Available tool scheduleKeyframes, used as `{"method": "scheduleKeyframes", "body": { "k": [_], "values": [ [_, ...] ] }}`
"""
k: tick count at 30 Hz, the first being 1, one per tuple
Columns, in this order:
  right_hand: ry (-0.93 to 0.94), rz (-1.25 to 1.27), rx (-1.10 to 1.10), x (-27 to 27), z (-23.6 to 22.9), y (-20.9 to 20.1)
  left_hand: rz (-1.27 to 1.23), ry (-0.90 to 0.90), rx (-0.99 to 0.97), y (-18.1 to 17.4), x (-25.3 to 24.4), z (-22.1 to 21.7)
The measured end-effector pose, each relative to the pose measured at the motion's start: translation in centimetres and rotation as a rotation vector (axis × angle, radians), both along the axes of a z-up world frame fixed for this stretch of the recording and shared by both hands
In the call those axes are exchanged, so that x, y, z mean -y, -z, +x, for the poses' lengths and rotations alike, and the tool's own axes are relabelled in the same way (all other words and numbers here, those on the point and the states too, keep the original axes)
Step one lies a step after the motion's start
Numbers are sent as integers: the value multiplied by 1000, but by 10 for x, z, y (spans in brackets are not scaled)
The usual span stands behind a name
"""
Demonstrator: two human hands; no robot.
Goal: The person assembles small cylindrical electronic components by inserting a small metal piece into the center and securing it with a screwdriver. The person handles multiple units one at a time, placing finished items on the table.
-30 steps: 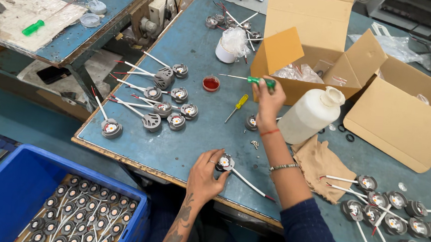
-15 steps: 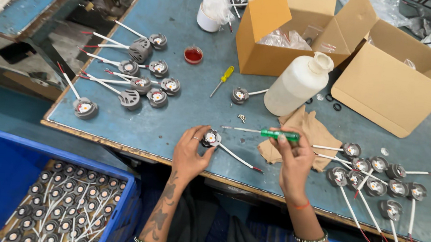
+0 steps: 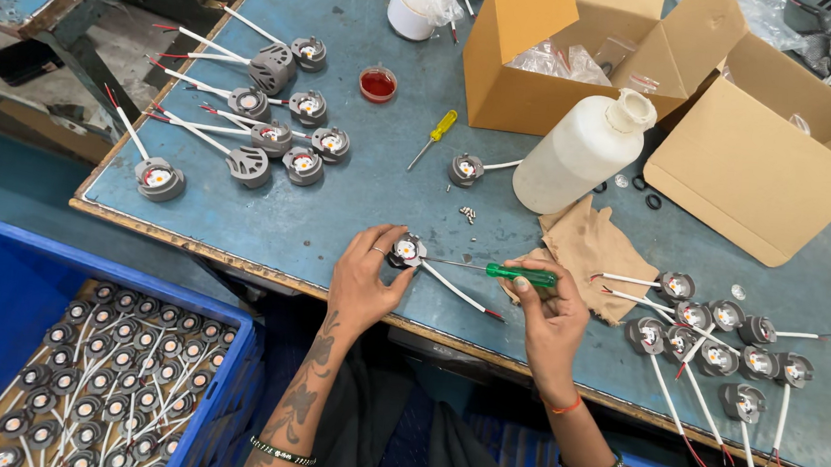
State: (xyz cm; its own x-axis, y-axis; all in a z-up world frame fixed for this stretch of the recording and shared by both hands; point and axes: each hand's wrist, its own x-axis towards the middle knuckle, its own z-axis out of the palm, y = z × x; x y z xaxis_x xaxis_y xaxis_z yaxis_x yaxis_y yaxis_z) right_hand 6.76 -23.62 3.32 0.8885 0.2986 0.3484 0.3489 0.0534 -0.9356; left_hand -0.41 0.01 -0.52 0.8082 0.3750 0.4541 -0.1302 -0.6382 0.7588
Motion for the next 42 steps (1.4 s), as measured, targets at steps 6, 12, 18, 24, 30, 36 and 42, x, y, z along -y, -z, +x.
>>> {"method": "scheduleKeyframes", "body": {
  "k": [6, 12, 18, 24, 30, 36, 42],
  "values": [
    [-12, 0, -29, -6, 2, -1, -2, 4, 14, 1, -1, 0],
    [-40, -234, 94, -20, 8, -32, 1, 4, 17, 1, -1, 0],
    [-176, -579, 371, -51, 16, -83, 6, 8, 23, 0, -1, 0],
    [-331, -659, 639, -65, 17, -104, 5, 6, 2, 0, -1, -1],
    [-350, -642, 607, -68, 21, -104, 7, 10, 18, 0, -1, 0],
    [-299, -584, 524, -47, 27, -103, 1, 12, 15, 0, -1, 0],
    [168, -529, 470, 19, 15, -98, 3, 13, 34, 1, -1, 1]
  ]
}}
